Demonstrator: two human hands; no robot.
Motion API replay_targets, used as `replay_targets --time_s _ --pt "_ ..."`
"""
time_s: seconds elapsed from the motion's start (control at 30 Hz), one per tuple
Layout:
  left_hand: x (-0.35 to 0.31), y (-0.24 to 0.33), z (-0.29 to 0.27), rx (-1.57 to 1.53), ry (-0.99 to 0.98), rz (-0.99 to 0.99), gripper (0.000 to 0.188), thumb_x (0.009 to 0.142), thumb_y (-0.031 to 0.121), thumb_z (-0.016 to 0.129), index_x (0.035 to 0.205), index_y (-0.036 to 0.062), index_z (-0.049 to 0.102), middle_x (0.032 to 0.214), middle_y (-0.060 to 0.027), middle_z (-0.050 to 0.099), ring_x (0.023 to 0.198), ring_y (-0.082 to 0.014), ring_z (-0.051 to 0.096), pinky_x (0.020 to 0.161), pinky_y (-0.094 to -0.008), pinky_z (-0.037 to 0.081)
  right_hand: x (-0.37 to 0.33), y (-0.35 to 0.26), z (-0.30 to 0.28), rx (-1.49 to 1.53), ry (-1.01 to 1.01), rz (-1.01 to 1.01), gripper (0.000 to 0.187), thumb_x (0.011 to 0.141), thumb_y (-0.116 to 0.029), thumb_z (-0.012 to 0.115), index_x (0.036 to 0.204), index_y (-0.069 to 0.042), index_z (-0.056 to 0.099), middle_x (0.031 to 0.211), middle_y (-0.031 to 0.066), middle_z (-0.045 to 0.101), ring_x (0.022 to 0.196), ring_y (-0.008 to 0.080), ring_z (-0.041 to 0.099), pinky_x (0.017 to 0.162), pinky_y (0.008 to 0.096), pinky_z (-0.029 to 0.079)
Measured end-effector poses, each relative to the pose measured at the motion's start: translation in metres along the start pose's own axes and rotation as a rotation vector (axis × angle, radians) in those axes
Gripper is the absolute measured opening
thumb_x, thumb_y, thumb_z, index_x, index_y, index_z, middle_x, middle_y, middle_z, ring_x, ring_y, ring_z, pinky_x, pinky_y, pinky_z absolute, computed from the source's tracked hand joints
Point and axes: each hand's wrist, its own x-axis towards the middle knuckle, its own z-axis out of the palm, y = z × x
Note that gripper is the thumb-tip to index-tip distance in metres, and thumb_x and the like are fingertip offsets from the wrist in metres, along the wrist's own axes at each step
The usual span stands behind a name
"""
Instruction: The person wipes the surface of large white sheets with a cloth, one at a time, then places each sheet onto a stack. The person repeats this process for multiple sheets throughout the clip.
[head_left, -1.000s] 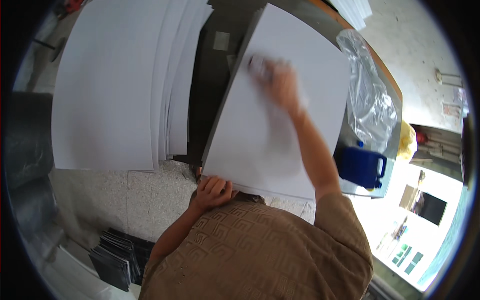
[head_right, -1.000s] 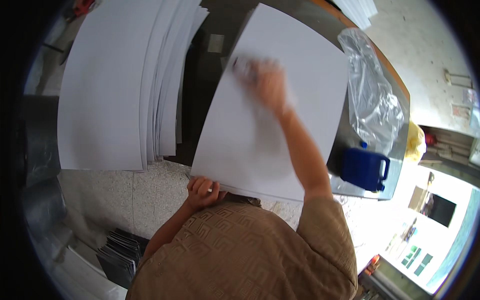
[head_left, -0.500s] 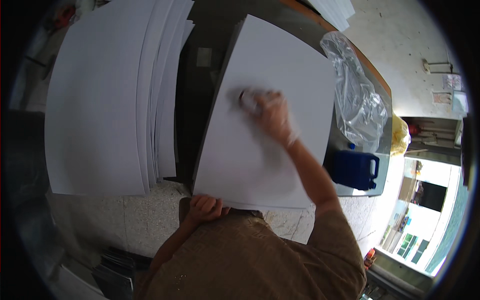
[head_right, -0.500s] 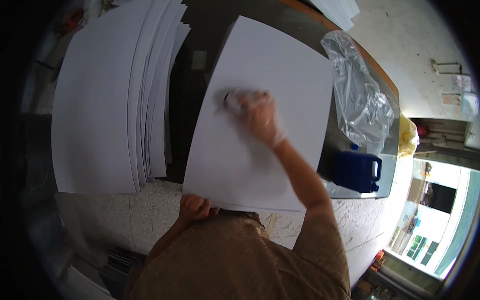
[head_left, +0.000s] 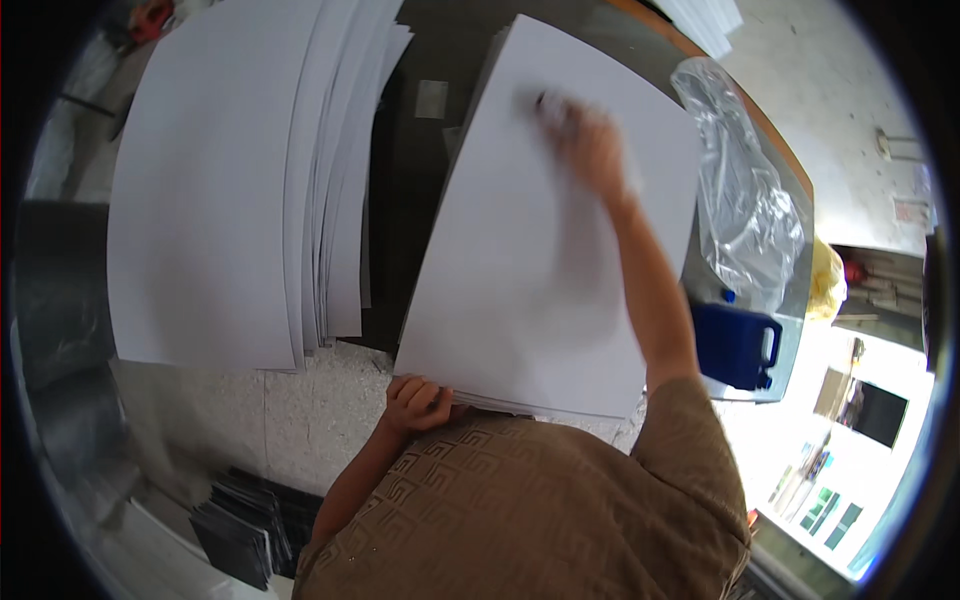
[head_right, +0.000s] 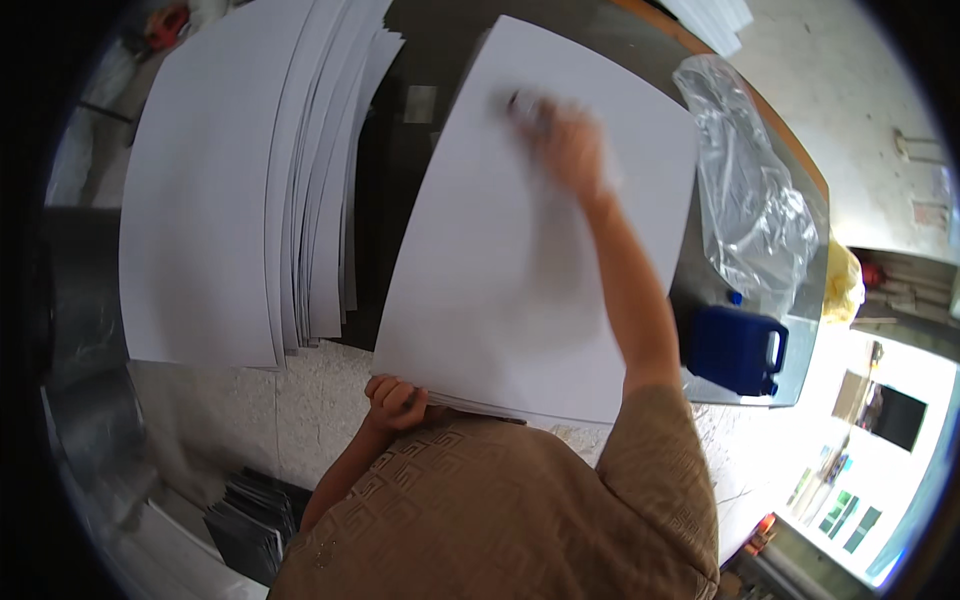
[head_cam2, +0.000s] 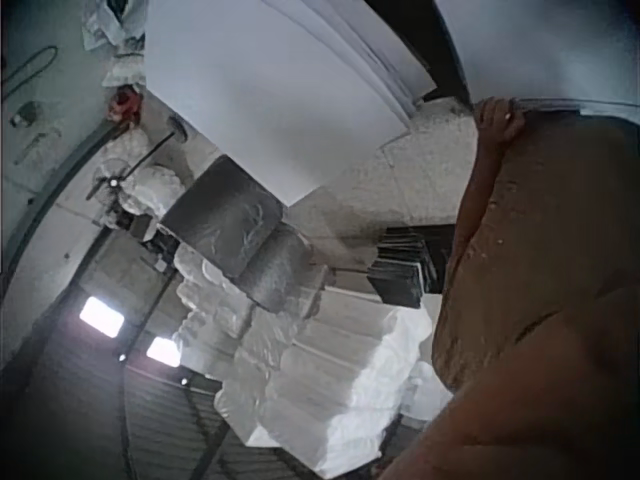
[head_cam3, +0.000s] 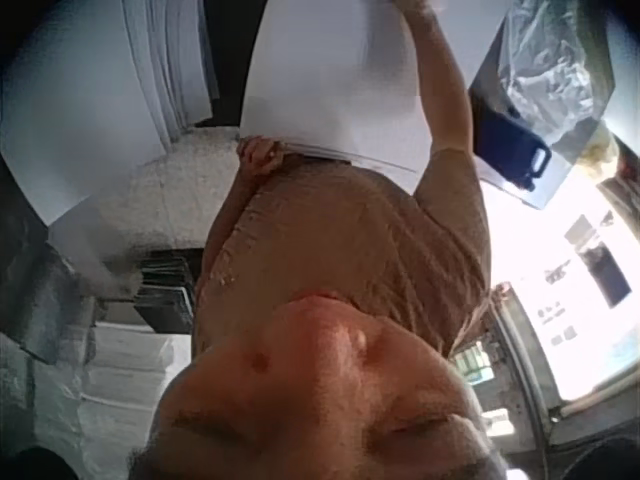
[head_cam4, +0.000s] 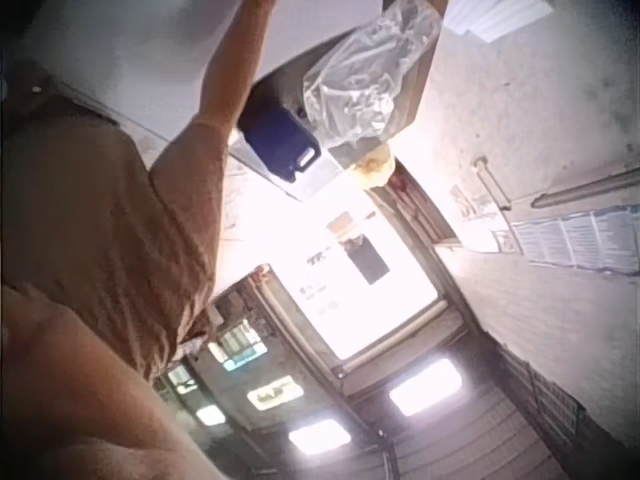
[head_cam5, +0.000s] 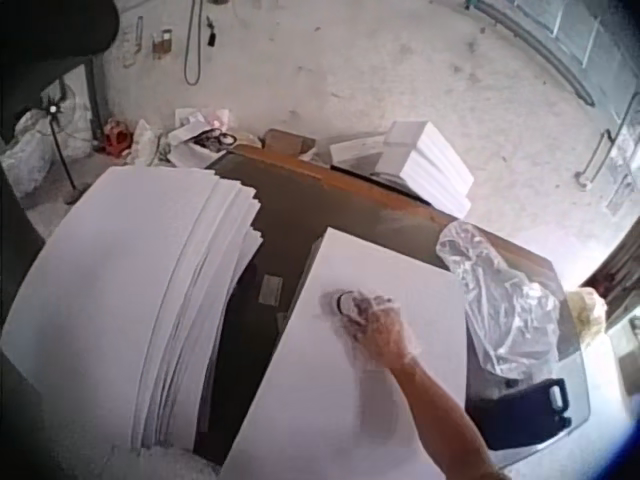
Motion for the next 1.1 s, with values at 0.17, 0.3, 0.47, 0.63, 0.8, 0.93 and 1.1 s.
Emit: replay_targets --time_s 0.17,0.3,0.47,0.63,0.8,0.93,1.1 --pt "0.008 -0.007 0.011 -0.027 0.062 0.062 0.037 0.085 0.046 0.074 0.103 0.0187 0.057 0.104 -0.0022 0.048 0.097 -0.0196 0.049 0.086 -0.0371 0.039 -0.232 -0.11 -0.073 0.145 -0.194 -0.148 0.042 0.082 -0.036 0.075 0.121 -0.024 0.066 0.124 0.0051 0.062 0.11 0.0285 0.058 0.092 0.0475 0.046" --pt "0.007 -0.011 0.013 -0.041 0.057 0.081 0.04 0.084 0.045 0.074 0.107 0.017 0.056 0.106 -0.0033 0.047 0.097 -0.0207 0.046 0.085 -0.0387 0.037 -0.296 -0.139 -0.098 0.216 -0.461 0.014 0.045 0.079 -0.036 0.078 0.12 -0.025 0.065 0.127 0.0139 0.058 0.109 0.0346 0.057 0.089 0.048 0.047" --pt "0.01 -0.006 0.01 -0.038 0.049 0.065 0.04 0.083 0.045 0.073 0.106 0.0172 0.056 0.106 -0.0036 0.046 0.097 -0.0208 0.045 0.086 -0.0391 0.036 -0.245 -0.097 -0.068 0.141 -0.335 -0.036 0.042 0.081 -0.037 0.074 0.121 -0.026 0.065 0.125 0.0118 0.061 0.11 0.0328 0.057 0.091 0.0495 0.046" --pt "-0.001 -0.001 0.008 0.014 0.02 0.009 0.035 0.082 0.046 0.073 0.1 0.0213 0.056 0.105 -0.0024 0.047 0.098 -0.0205 0.046 0.086 -0.0383 0.038 -0.048 0.034 -0.028 0.004 -0.049 -0.073 0.034 0.092 -0.037 0.064 0.118 -0.015 0.068 0.111 0.0092 0.068 0.098 0.0305 0.063 0.088 0.0437 0.048" --pt "-0.006 0.002 0.0 0.045 -0.002 0.033 0.038 0.082 0.048 0.071 0.102 0.0209 0.054 0.106 -0.0051 0.046 0.098 -0.0247 0.045 0.086 -0.0427 0.039 0.088 0.158 0.015 -0.11 0.143 0.153 0.044 0.094 -0.047 0.059 0.115 -0.01 0.067 0.1 0.0199 0.072 0.097 0.0354 0.068 0.086 0.046 0.052" --pt "-0.014 0.0 -0.002 0.08 -0.029 0.018 0.039 0.083 0.051 0.07 0.103 0.0209 0.054 0.107 -0.0059 0.047 0.098 -0.0256 0.046 0.085 -0.0434 0.04 0.085 0.134 0.006 -0.033 0.162 0.148 0.045 0.092 -0.045 0.062 0.119 -0.01 0.066 0.098 0.019 0.072 0.095 0.037 0.068 0.087 0.0454 0.052" --pt "0.001 -0.003 0.005 0.071 0.036 0.037 0.033 0.088 0.047 0.066 0.1 0.0183 0.055 0.107 -0.0055 0.047 0.098 -0.0243 0.046 0.087 -0.042 0.037 -0.056 0.044 -0.024 0.1 -0.021 0.111 0.043 0.09 -0.041 0.065 0.121 -0.012 0.066 0.101 0.0182 0.07 0.097 0.0364 0.066 0.087 0.0449 0.051"
